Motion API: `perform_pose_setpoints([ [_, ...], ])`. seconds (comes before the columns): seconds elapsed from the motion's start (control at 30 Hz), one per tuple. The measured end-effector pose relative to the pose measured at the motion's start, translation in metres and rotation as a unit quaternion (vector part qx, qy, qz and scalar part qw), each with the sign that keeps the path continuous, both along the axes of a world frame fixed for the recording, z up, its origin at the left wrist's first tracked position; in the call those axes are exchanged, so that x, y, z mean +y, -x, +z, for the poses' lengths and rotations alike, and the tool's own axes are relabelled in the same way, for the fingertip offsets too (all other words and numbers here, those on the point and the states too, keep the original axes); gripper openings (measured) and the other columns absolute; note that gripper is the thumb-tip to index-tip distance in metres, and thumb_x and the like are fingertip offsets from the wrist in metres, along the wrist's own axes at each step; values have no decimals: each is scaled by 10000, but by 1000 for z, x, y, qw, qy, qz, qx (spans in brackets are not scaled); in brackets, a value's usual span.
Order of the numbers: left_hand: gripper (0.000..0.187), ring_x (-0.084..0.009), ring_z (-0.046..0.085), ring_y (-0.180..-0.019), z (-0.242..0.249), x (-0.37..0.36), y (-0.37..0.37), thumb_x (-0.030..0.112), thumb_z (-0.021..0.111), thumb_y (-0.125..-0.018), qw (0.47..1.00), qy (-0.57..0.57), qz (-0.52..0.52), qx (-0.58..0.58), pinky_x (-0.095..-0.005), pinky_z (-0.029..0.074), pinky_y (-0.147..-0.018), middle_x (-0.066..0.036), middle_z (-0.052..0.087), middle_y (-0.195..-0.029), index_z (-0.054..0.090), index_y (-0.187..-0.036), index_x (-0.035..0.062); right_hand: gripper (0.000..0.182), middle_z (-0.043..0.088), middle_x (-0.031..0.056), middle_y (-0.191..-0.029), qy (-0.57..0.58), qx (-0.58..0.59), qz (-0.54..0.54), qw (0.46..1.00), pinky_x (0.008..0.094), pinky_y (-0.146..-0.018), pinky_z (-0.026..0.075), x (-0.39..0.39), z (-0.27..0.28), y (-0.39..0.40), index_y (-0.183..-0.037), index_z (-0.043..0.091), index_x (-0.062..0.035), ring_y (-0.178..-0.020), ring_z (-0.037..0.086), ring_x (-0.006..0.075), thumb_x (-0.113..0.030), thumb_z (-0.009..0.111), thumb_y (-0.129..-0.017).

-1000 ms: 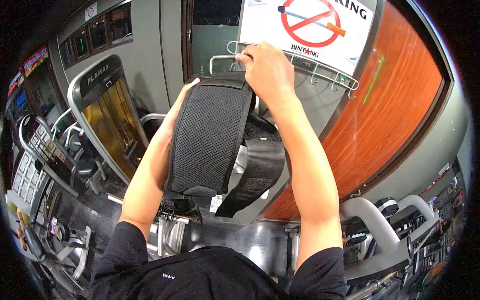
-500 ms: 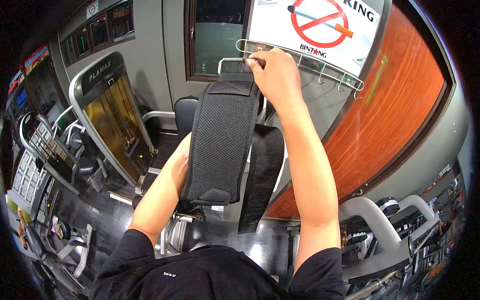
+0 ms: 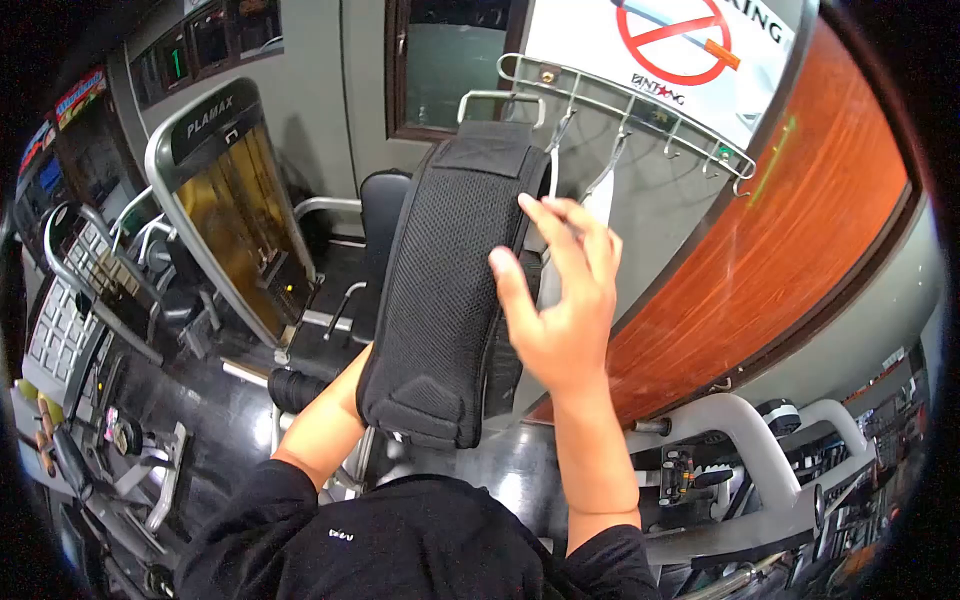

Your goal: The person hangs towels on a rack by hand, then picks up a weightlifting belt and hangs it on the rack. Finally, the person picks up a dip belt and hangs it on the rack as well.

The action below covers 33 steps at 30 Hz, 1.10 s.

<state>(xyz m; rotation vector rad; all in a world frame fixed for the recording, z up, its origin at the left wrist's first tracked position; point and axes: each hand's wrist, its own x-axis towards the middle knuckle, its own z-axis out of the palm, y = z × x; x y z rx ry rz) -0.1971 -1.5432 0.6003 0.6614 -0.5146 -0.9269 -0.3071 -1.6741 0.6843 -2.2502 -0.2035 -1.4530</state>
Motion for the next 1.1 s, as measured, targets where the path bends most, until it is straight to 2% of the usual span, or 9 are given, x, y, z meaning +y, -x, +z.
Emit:
perform_pose_setpoints([
  [0.2, 373, -216, 727, -1014, 0, 7, 4, 339, 533, -1082, 1000, 7, 10, -18, -339, 630, -859, -116, 721, -1168, 655, -1272, 43, 632, 490, 197, -1461, -41, 44, 38, 997, 442, -1066, 440, 39, -41, 21, -1397, 642, -60, -1302, 500, 359, -137, 853, -805],
  [0.37, 354, -214, 723, -1026, -34, 39, 11, 318, 532, -1083, 999, -35, 21, -9, -335, 625, -869, -114, 719, -1168, 651, -1272, 43, 656, 406, 202, -1568, -15, 46, -60, 997, 471, -1131, 353, 70, -57, 35, -1421, 614, -46, -1408, 416, 374, -93, 832, -805],
  [0.43, 347, -214, 721, -1030, -50, 52, 10, 310, 532, -1084, 998, -52, 29, -1, -333, 623, -873, -113, 719, -1168, 650, -1272, 43, 560, 502, 189, -1508, 40, 27, -58, 997, 473, -1115, 348, 84, -59, 39, -1346, 672, -58, -1371, 438, 356, -97, 818, -807],
  [0.53, 336, -213, 719, -1037, -82, 80, 10, 297, 531, -1085, 994, -93, 57, 12, -330, 620, -880, -112, 718, -1168, 647, -1272, 43, 371, 637, 143, -1314, 75, 20, 61, 995, 450, -1056, 442, 108, -68, 33, -1207, 740, -49, -1206, 548, 343, -54, 778, -838],
  [0.63, 326, -212, 716, -1044, -121, 118, 4, 285, 531, -1086, 984, -135, 117, 30, -328, 617, -886, -111, 717, -1168, 645, -1272, 43, 360, 637, 167, -1303, 61, 51, 190, 979, 457, -1011, 509, 137, -85, 23, -1185, 720, -10, -1189, 605, 366, -12, 769, -829],
  [0.77, 302, -207, 713, -1023, -170, 172, -9, 274, 528, -1089, 969, -138, 203, 8, -313, 601, -867, -108, 717, -1161, 654, -1238, 44, 463, 536, 226, -1428, -47, 175, 301, 936, 440, -1045, 526, 181, -113, 7, -1344, 631, 35, -1220, 620, 387, 36, 708, -888],
  [0.87, 254, -194, 704, -935, -186, 213, -14, 249, 550, -1078, 945, -196, 261, 15, -288, 586, -821, -91, 715, -1086, 662, -1181, 45, 444, 525, 243, -1426, -45, 207, 297, 931, 437, -1049, 517, 206, -139, -23, -1356, 608, 30, -1247, 603, 400, -3, 684, -920],
  [0.97, 177, -192, 704, -911, -238, 264, -30, 155, 594, -1043, 925, -149, 340, 78, -320, 594, -822, -74, 707, -1026, 654, -1160, 36, 457, 525, 247, -1405, -68, 239, 293, 923, 466, -1091, 469, 231, -176, -59, -1367, 579, 9, -1300, 553, 428, -38, 672, -922],
  [1.1, 170, -140, 685, -871, -275, 335, -28, 126, 533, -1057, 863, -249, 431, 86, -305, 576, -820, -27, 697, -996, 653, -1154, 53, 381, 569, 228, -1320, -84, 260, 283, 919, 440, -1066, 474, 262, -225, -104, -1273, 598, 9, -1242, 581, 398, 1, 670, -899],
])
